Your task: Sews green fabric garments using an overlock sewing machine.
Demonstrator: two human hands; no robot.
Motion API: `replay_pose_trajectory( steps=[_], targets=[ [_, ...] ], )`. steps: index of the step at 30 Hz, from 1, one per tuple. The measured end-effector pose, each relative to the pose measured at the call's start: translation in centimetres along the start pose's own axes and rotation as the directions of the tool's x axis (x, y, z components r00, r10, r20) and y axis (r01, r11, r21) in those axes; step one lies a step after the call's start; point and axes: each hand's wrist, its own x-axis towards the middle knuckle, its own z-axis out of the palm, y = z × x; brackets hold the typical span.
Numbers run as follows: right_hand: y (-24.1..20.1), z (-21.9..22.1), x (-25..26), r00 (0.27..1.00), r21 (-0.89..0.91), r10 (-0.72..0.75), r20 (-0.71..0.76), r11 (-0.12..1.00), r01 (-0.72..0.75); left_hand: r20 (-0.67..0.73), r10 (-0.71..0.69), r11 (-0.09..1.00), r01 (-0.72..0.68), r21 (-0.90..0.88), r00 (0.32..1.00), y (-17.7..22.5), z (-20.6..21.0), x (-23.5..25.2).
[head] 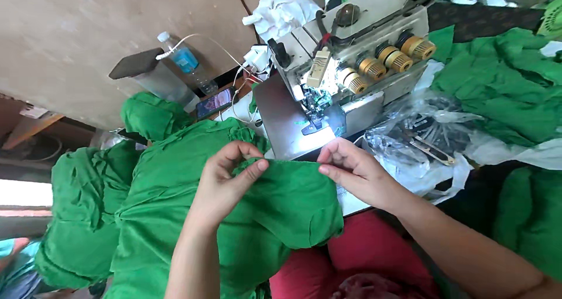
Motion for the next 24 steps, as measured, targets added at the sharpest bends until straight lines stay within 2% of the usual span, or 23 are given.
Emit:
replay_pose_trajectory(
  steps=[2,4,10,14,18,21,24],
  targets=[
    [0.0,-0.3,-0.3,0.998,0.006,-0.064,-0.016,0.998,0.064,0.019,-0.043,0.998,0.044,-0.048,0.999,0.7,-0.2,0.3],
    [-0.1,-0.7,-0.6,0.991,-0.003,-0.131,-0.010,0.991,0.131,0.026,-0.029,0.999,0.029,-0.023,0.999,1.3,-0.3,0.6],
    [0.5,-2.0,-1.0,0.985,-0.105,-0.167,0.049,0.980,0.172,-0.083,0.152,0.987,-0.146,0.069,0.985,1.7,1.3,1.9],
    [0.0,-0.9,-0.1,0.970,-0.128,-0.210,0.119,0.966,0.225,-0.020,0.300,0.948,-0.296,0.119,0.954,2.0,3.9,2.8],
    [-0.6,0.3,1.1,0.965,-0.037,-0.261,-0.014,0.965,0.261,0.003,0.395,0.895,-0.386,0.222,0.919,2.4,5.4,3.2],
    [-0.5,0.0,1.0,0.971,-0.069,-0.238,-0.033,0.969,0.236,-0.005,0.359,0.911,-0.350,0.218,0.933,1.6,5.3,3.0],
    [0.1,-0.4,0.4,0.976,-0.136,-0.220,-0.001,0.967,0.217,0.029,0.229,0.959,-0.230,0.166,0.973,0.1,5.6,2.3]
  ],
)
